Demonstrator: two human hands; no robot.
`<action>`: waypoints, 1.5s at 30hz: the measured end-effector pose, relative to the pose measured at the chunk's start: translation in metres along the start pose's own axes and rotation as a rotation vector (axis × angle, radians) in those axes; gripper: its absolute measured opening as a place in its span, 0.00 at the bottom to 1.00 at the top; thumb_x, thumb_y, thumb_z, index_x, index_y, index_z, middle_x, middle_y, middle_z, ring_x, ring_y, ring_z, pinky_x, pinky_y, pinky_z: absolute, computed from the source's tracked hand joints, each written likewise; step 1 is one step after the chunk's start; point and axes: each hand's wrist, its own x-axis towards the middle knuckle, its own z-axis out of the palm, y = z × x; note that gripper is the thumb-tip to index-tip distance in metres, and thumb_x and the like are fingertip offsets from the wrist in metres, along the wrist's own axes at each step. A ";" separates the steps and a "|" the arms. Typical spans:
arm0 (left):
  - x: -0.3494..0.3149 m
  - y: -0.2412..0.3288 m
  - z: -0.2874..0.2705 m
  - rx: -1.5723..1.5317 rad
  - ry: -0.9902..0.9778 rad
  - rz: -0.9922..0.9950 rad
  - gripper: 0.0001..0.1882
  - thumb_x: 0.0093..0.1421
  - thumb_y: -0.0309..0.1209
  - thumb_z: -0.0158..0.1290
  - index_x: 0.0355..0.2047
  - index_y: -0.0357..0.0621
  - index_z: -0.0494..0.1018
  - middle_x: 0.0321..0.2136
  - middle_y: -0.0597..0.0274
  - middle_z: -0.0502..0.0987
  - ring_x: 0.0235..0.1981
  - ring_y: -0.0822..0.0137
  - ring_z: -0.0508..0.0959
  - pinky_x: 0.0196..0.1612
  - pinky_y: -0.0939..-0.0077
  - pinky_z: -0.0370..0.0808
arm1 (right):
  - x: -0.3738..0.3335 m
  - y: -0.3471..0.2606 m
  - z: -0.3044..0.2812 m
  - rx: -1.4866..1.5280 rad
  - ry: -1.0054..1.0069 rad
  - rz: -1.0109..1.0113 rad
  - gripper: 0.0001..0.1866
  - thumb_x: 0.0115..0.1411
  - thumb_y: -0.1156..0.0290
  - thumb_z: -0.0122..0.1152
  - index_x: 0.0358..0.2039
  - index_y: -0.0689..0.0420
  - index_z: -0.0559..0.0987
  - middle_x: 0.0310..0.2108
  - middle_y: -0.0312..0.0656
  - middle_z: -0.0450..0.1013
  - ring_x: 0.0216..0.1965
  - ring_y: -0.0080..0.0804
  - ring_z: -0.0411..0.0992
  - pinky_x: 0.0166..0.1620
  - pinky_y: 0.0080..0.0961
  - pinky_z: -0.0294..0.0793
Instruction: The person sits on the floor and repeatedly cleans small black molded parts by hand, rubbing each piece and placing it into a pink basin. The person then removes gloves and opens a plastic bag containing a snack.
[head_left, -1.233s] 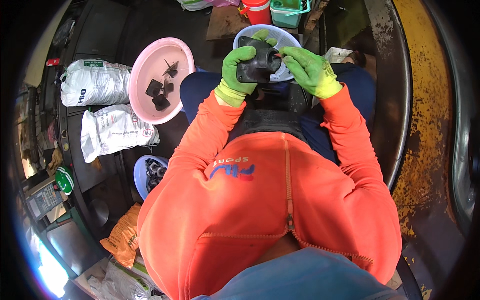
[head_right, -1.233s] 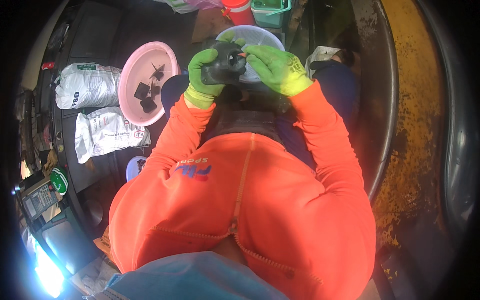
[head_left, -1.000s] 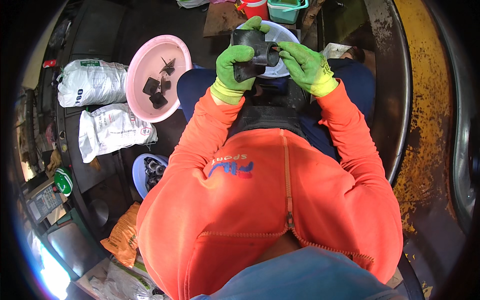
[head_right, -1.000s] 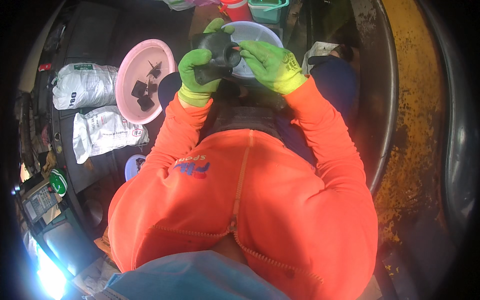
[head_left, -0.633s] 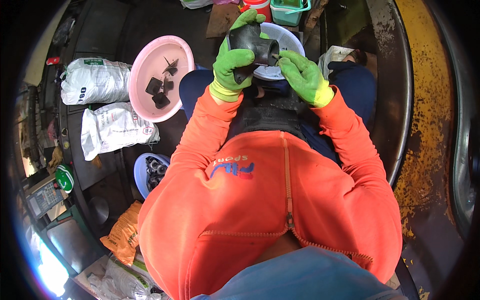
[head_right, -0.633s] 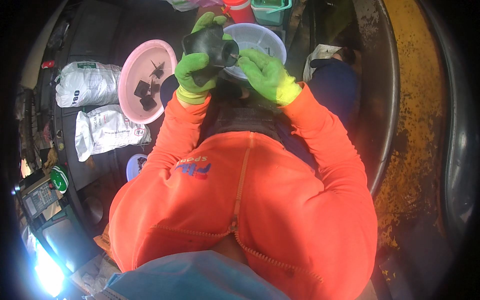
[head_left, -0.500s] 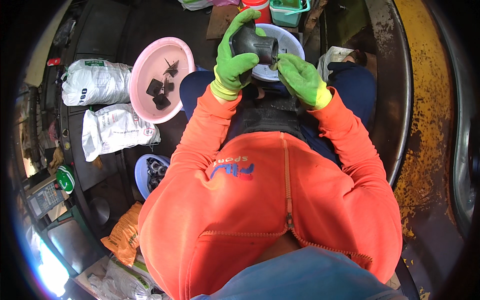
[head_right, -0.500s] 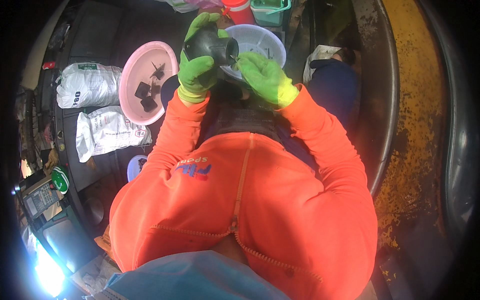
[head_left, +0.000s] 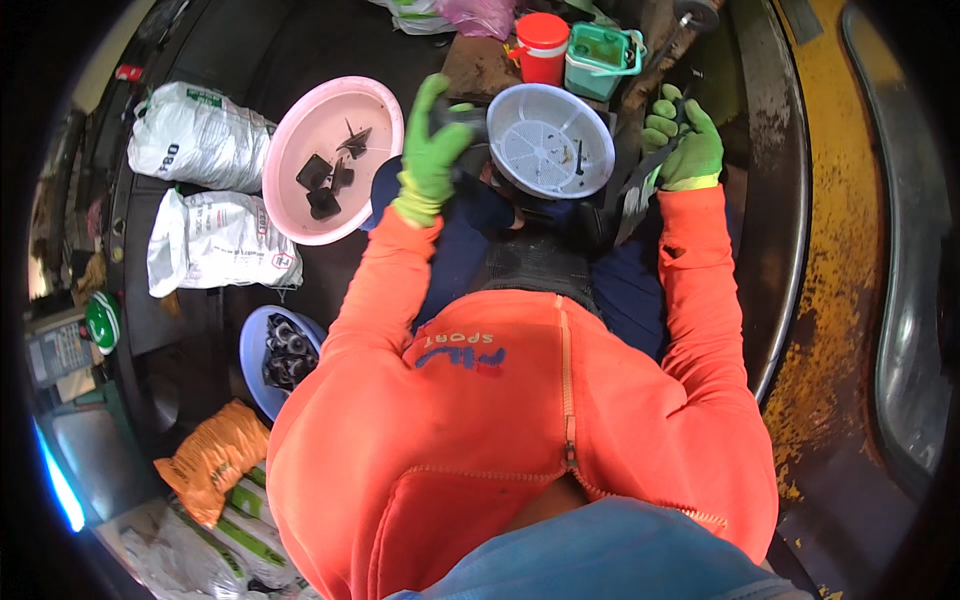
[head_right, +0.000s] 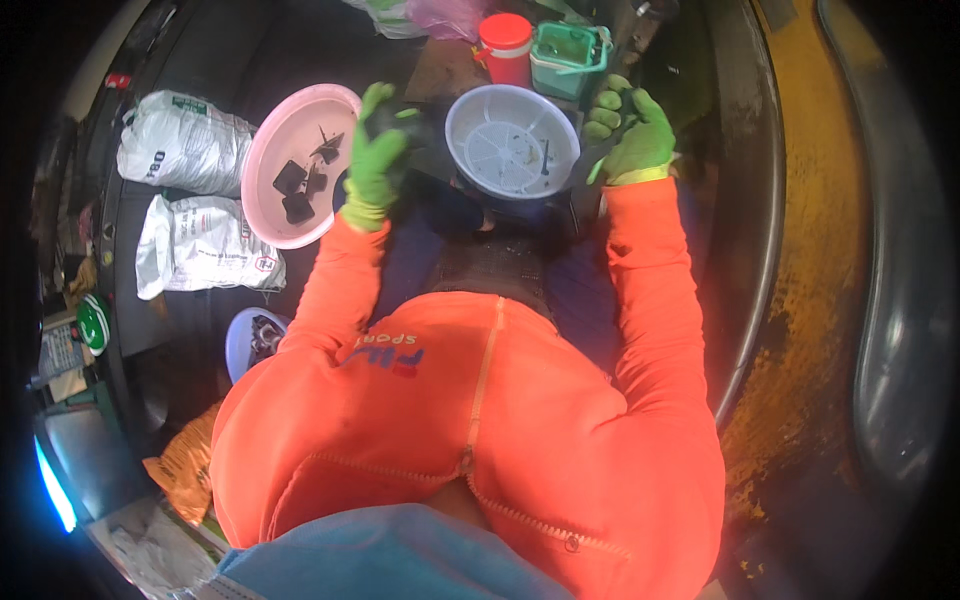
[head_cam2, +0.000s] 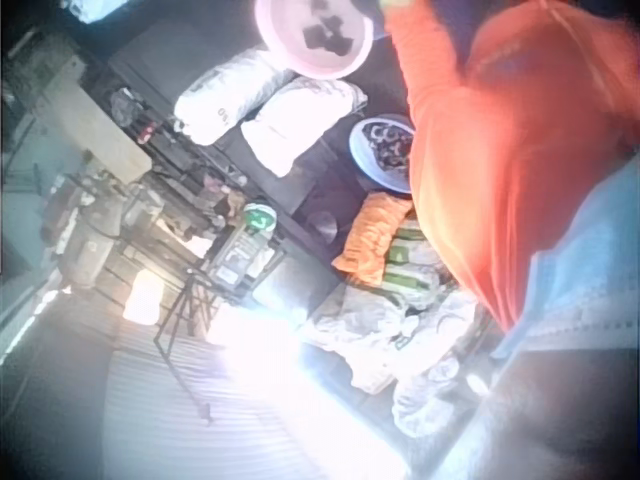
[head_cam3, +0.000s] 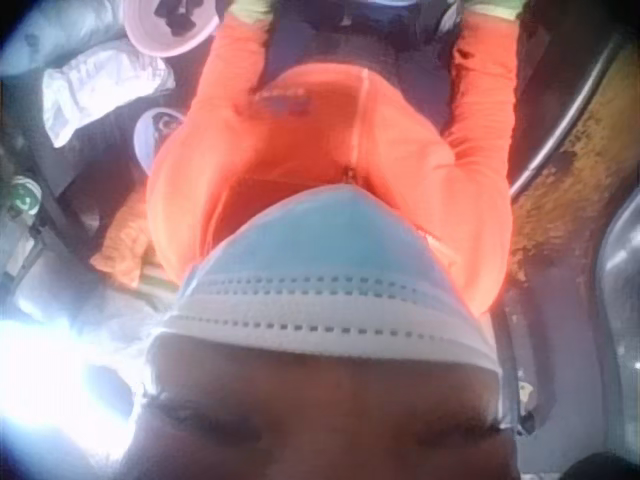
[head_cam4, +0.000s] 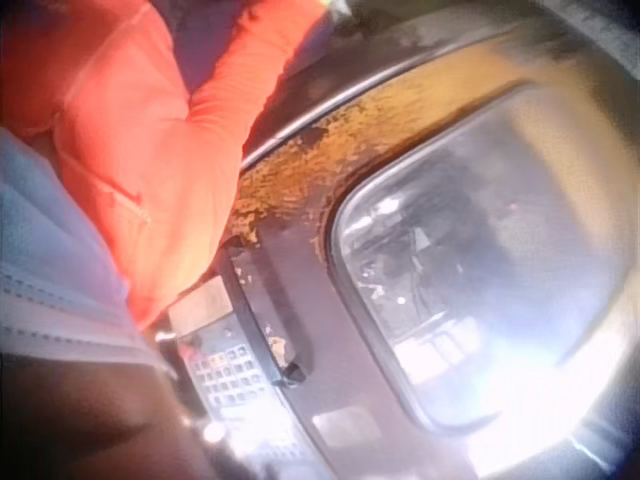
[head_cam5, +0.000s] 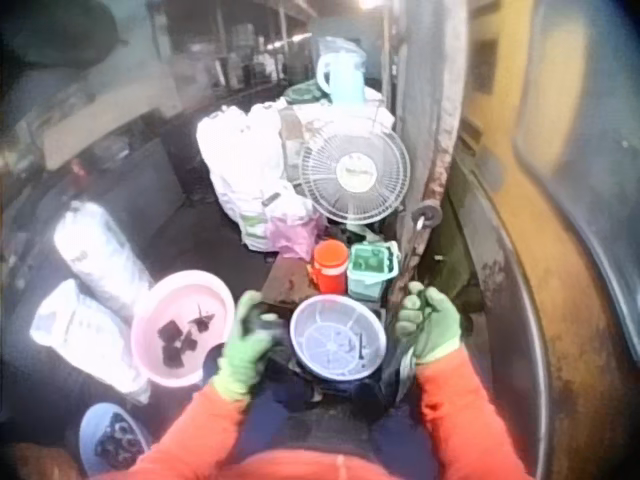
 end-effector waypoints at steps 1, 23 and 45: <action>-0.004 0.009 -0.022 -0.227 0.057 -0.009 0.38 0.56 0.31 0.56 0.66 0.47 0.54 0.52 0.57 0.70 0.47 0.59 0.76 0.53 0.63 0.73 | 0.016 -0.012 -0.015 -0.193 0.134 -0.061 0.17 0.65 0.62 0.46 0.46 0.62 0.72 0.26 0.39 0.67 0.26 0.28 0.66 0.28 0.27 0.66; -0.420 -0.025 -0.348 1.646 0.980 -1.241 0.20 0.56 0.42 0.55 0.46 0.47 0.76 0.43 0.57 0.80 0.40 0.55 0.79 0.43 0.58 0.75 | 0.134 -0.112 -0.049 -1.257 0.944 -0.515 0.29 0.56 0.54 0.61 0.53 0.59 0.74 0.48 0.46 0.74 0.49 0.38 0.72 0.50 0.40 0.71; 0.003 -0.100 0.036 -0.809 -0.338 -0.817 0.21 0.67 0.45 0.45 0.17 0.55 0.64 0.11 0.73 0.60 0.11 0.70 0.60 0.15 0.70 0.56 | -0.298 -0.008 0.173 -2.081 0.489 -1.808 0.23 0.68 0.64 0.48 0.57 0.67 0.66 0.52 0.57 0.69 0.52 0.46 0.71 0.54 0.37 0.72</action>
